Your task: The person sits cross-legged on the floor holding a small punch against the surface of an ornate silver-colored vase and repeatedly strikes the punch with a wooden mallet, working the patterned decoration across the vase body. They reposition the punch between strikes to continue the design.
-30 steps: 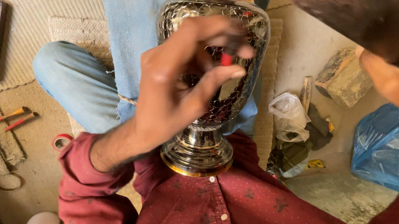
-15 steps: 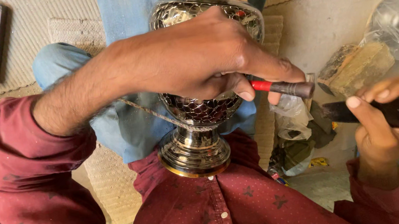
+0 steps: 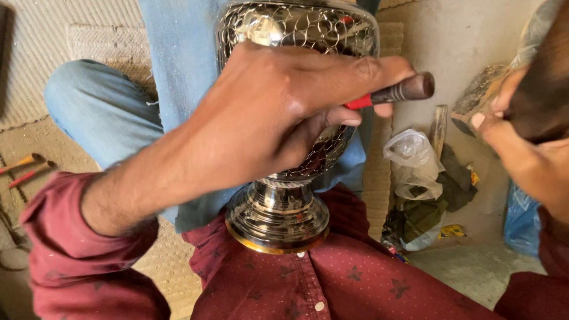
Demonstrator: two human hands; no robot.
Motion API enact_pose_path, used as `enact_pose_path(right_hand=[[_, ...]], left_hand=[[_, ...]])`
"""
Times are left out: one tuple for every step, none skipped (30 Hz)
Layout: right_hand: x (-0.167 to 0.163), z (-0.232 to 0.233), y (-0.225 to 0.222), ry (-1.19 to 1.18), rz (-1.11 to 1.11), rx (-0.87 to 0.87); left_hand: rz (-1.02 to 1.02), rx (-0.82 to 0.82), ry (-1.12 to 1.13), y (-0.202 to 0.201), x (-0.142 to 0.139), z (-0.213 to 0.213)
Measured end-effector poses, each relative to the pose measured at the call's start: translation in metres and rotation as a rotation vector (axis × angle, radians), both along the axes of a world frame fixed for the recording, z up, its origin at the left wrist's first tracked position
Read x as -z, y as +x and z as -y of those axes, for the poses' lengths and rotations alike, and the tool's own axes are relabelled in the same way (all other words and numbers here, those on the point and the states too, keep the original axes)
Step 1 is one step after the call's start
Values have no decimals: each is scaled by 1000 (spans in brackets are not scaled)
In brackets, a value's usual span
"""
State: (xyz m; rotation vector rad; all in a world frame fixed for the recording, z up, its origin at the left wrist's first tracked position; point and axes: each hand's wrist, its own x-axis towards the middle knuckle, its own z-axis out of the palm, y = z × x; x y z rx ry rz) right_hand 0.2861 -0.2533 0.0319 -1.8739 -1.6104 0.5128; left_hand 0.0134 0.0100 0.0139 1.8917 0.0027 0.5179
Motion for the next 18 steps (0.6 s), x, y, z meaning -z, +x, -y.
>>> enact_pose_path(right_hand=[[-4, -5, -3, -16, -37, -22], [-8, -22, 7, -8, 145, -137], [-15, -29, 3, -39, 137, -127], [-21, -40, 3, -70, 129, -116], [-31, -43, -6, -139, -68, 16], [-38, -51, -7, -167, -57, 0], [-46, -57, -8, -195, -45, -15], [-52, -69, -1, -180, 177, -176], [-56, -76, 2, -159, 396, -337], [-56, -79, 2, -287, 340, -225], [-56, -82, 3, -308, 324, -190], [-55, -85, 5, -316, 317, -176], [-55, -86, 8, -293, 322, -196], [-55, -88, 11, -269, 333, -228], [-54, -90, 13, -274, 342, -236], [-55, -92, 16, -266, 357, -259], [-55, -94, 16, -270, 359, -272], [-57, -96, 18, -277, 358, -280]], left_hand=[[-8, -42, -4, -3, 0, 5], [-10, -83, -2, -3, 1, 9], [-1, -120, -5, -4, 1, 12], [8, -157, -8, -5, 2, 15], [27, -195, -11, -6, 3, 17], [30, -232, -28, -7, 4, 20], [34, -269, -45, -9, 4, 23], [23, -303, -77, -10, 4, 27], [13, -343, -93, -11, 4, 30], [3, -382, -111, -12, 4, 34], [-3, -428, -113, -12, 4, 37], [-14, -473, -120, -13, 4, 41], [1, -500, -129, -13, 4, 45], [18, -531, -132, -13, 5, 48], [30, -547, -165, -13, 5, 50], [42, -563, -197, -14, 6, 53], [48, -563, -259, -14, 6, 56], [53, -570, -304, -14, 7, 59]])
